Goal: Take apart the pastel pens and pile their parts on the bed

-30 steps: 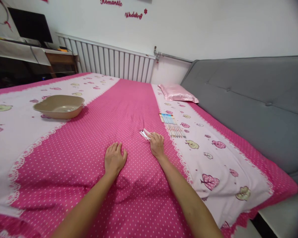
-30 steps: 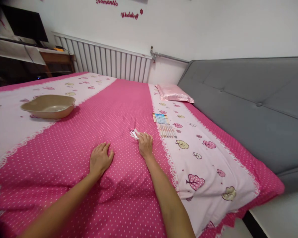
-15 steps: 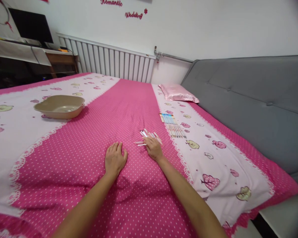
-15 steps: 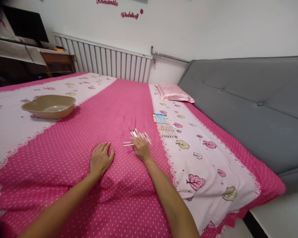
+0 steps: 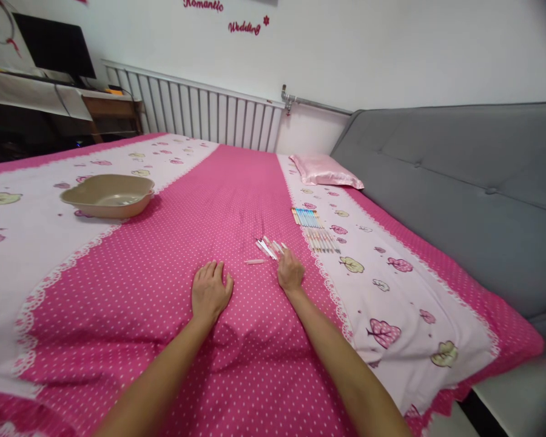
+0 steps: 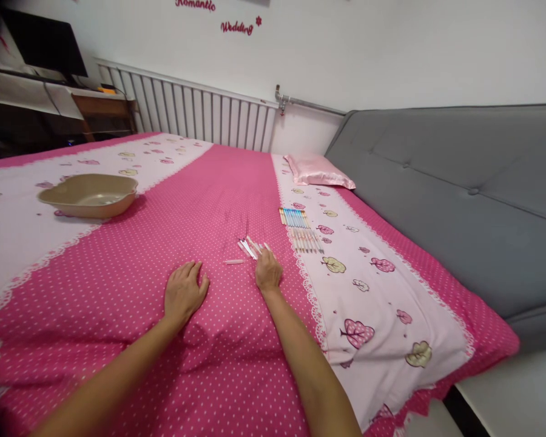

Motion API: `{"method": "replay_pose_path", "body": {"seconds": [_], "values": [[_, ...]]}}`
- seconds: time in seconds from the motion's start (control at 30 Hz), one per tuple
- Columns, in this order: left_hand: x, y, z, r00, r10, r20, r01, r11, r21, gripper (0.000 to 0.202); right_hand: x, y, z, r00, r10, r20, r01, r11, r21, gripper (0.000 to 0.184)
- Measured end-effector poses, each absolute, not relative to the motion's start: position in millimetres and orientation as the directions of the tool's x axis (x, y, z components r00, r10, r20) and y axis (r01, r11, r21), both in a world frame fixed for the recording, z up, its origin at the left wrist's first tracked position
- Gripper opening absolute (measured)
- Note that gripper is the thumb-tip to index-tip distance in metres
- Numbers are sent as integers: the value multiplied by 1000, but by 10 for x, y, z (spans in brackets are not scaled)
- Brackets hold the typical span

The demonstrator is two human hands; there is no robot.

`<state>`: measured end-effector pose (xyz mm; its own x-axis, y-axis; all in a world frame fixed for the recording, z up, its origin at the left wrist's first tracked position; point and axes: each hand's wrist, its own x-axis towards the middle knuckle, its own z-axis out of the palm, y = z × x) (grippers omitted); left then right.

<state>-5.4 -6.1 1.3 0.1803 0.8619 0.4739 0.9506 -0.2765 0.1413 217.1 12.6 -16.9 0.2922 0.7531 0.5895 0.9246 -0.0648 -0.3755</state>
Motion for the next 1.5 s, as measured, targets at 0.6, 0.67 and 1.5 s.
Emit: {"method": "replay_pose_path", "body": {"seconds": [0.6,0.67,1.5], "values": [[-58,-59,15,180,861,475,950,-278,144,51,2156,82,-96,461,715,526,831,-140,-538,43],[-57,-57,12,186,860,476,950,-281,137,51,2177,102,-108,535,677,506,786,-179,-592,43],[-61,-57,16,177,878,445,949,-272,161,53,2432,205,-199,773,540,333,488,-171,-856,41]]}}
